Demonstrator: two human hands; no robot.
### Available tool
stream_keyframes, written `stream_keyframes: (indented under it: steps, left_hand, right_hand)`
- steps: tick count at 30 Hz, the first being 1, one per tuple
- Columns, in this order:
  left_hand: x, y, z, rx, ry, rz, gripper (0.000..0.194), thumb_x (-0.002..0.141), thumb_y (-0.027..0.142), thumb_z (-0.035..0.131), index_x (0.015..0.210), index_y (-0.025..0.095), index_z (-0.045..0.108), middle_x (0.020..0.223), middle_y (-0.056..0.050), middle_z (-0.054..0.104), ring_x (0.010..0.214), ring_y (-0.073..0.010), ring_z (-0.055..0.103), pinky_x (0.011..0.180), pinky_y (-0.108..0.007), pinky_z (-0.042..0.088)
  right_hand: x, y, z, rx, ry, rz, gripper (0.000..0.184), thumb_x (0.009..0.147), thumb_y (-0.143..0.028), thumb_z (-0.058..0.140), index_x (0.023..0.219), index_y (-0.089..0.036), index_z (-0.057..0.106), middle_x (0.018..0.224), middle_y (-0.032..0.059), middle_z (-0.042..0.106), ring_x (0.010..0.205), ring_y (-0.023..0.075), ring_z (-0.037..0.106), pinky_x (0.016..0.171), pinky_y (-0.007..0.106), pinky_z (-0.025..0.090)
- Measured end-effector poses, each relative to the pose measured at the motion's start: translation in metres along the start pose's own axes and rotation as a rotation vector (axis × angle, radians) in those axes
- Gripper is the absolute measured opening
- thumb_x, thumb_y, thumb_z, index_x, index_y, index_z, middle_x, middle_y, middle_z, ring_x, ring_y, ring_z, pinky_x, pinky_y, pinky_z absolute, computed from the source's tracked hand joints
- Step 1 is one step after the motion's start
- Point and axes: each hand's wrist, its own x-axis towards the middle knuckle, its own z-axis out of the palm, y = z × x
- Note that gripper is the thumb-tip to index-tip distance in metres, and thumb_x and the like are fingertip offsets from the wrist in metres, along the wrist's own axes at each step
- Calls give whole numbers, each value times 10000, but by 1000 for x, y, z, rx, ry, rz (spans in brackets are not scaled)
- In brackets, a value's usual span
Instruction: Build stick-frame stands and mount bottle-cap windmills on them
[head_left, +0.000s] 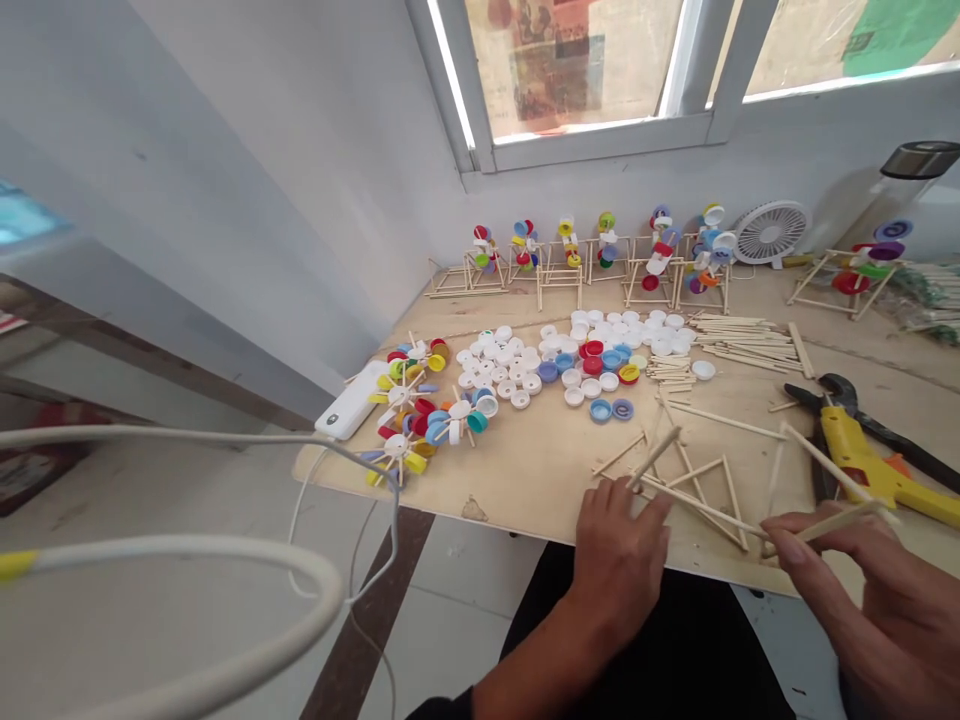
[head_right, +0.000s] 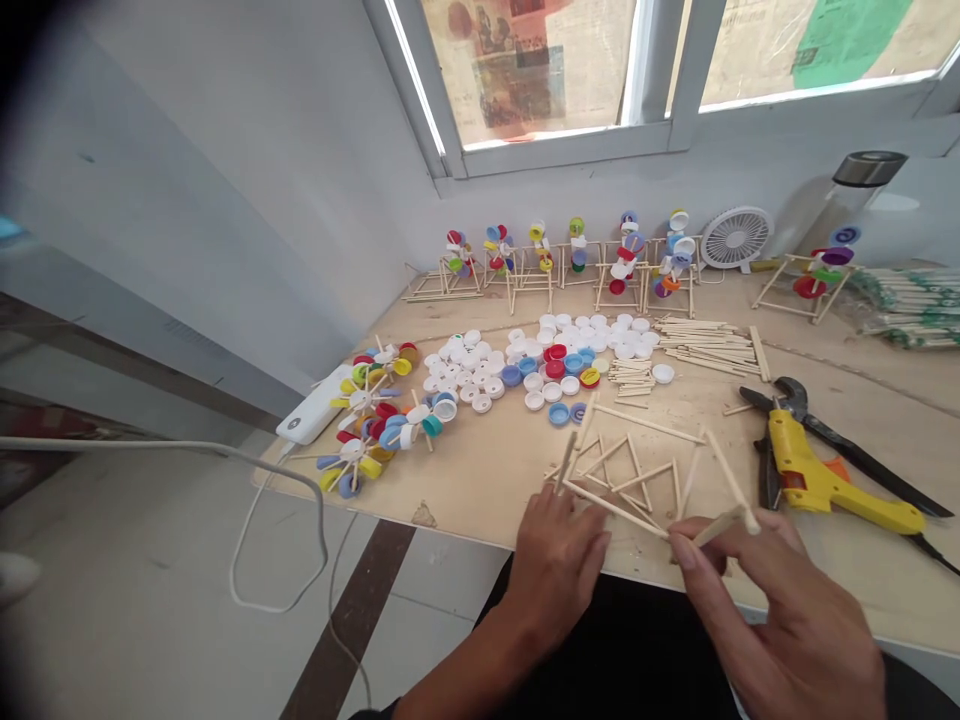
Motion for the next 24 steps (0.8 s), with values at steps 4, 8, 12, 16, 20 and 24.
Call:
stream_keyframes:
  steps: [4,8,12,16,20,24]
  left_hand:
    - [-32,-28,-26,-99,109,-113,245,847,126,492,1050,212,600,972,-73,594,865,-208,536,729,-361,439]
    - [-59,-55,-48,-93,235,-190,204,867,117,491,1014,190,611,925,-62,597,875,-187,557,757,-334,464]
    - [-76,-77,-61,-37,362,-224,208,868,120,514,1042,188,606,933,-55,608,896,-173,579,787,-312,485]
    - [-88,-96,-70,-13,435,-272,205,871,130,523,1048,193,604,936,-50,628,914,-173,597,808,-305,495]
    - [-95,-109,-75,-1,458,-339,195,873,143,528,1045,193,604,930,-48,639,905,-173,607,807,-300,497]
    - [-96,-116,-76,-14,455,-382,180,872,142,533,1034,178,602,924,-46,637,904,-165,604,805,-281,493]
  right_hand:
    - [17,-27,20,149,-36,-189,226,858,-368,529,672,-242,558,597,-13,622,562,154,583,662,285,434]
    - [23,-47,58,267,-117,-321,211,873,-236,533,670,-207,485,577,-32,536,565,120,527,716,298,388]
    - [22,-62,98,321,-158,-407,184,894,-177,498,710,-191,489,593,-41,510,545,97,462,700,296,348]
    - [18,-77,128,352,-226,-410,184,894,-176,488,710,-185,494,598,-40,522,551,94,455,702,293,329]
    - [15,-86,152,411,-280,-400,171,882,-181,496,711,-182,508,607,-32,547,568,98,475,705,287,324]
    - [13,-87,168,421,-306,-373,188,883,-197,494,696,-182,511,601,-30,556,571,100,482,705,282,319]
